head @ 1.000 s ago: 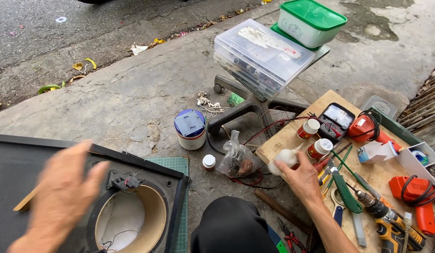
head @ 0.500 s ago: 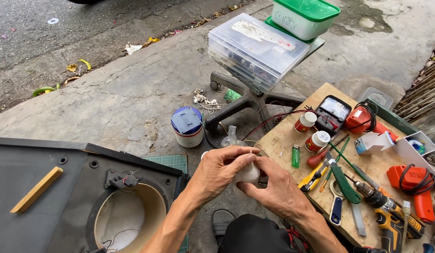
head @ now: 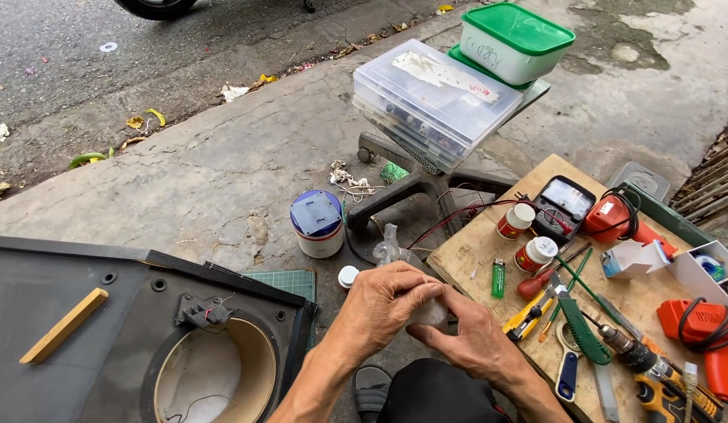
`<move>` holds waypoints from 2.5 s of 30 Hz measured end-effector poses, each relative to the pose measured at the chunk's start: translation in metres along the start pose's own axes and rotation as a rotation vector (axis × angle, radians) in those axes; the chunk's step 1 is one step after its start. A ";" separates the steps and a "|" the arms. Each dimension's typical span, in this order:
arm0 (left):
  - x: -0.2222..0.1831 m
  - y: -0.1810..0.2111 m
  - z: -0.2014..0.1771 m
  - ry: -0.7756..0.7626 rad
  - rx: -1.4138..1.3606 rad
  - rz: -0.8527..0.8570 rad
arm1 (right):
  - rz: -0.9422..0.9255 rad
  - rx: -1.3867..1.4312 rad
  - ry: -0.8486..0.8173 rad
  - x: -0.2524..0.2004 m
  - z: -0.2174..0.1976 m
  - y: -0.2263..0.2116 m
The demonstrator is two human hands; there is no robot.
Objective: Repairing a speaker by applying glue to components and preparing wires for assembly.
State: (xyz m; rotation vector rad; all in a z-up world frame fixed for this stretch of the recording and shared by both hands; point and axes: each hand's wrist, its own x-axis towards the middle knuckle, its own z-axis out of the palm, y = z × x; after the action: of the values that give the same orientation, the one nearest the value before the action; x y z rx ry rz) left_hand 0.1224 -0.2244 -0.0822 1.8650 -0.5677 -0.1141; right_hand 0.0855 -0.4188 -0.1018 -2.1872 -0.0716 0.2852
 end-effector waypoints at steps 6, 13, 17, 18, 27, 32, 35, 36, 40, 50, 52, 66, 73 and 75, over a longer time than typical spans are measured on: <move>0.006 -0.015 0.026 0.273 0.094 0.119 | -0.118 -0.009 0.151 0.011 0.016 0.018; 0.010 -0.018 0.039 0.418 -0.072 -0.201 | -0.147 -0.199 0.390 0.019 0.054 0.037; 0.010 -0.017 0.041 0.493 -0.101 -0.261 | -0.180 -0.314 0.408 0.018 0.052 0.035; 0.010 -0.015 0.042 0.524 -0.111 -0.274 | -0.143 -0.293 0.400 0.017 0.053 0.033; 0.010 -0.020 0.033 0.261 -0.187 -0.235 | -0.054 -0.106 0.370 0.013 0.048 0.046; 0.021 -0.002 0.025 0.354 -0.236 -0.249 | 0.003 -0.120 0.354 0.013 0.043 0.041; 0.026 -0.004 0.022 0.490 -0.222 -0.326 | 0.099 -0.091 0.352 0.011 0.039 0.047; 0.024 -0.018 0.024 0.433 -0.046 -0.308 | 0.005 -0.145 0.419 0.011 0.039 0.057; 0.010 -0.080 0.039 -0.125 0.487 -0.554 | -0.045 -0.126 0.466 0.007 0.028 0.068; -0.006 -0.030 0.047 0.013 -0.101 -0.311 | 0.110 0.224 0.343 0.004 0.008 0.031; -0.005 -0.023 0.045 -0.081 -0.125 -0.350 | 0.220 0.254 0.317 0.005 0.004 0.028; 0.004 -0.025 0.049 -0.045 -0.101 -0.268 | 0.033 0.263 0.273 0.010 0.000 0.028; 0.003 -0.040 0.056 0.143 -0.022 -0.187 | 0.024 0.281 0.338 0.002 -0.007 0.029; 0.004 -0.040 0.057 0.178 -0.008 -0.162 | -0.008 0.242 0.407 -0.004 -0.016 0.022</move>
State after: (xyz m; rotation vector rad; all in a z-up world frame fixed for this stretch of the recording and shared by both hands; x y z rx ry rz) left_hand 0.1192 -0.2652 -0.1388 1.8894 -0.2939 -0.0563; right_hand 0.0843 -0.4449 -0.1093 -1.9625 0.1729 -0.1531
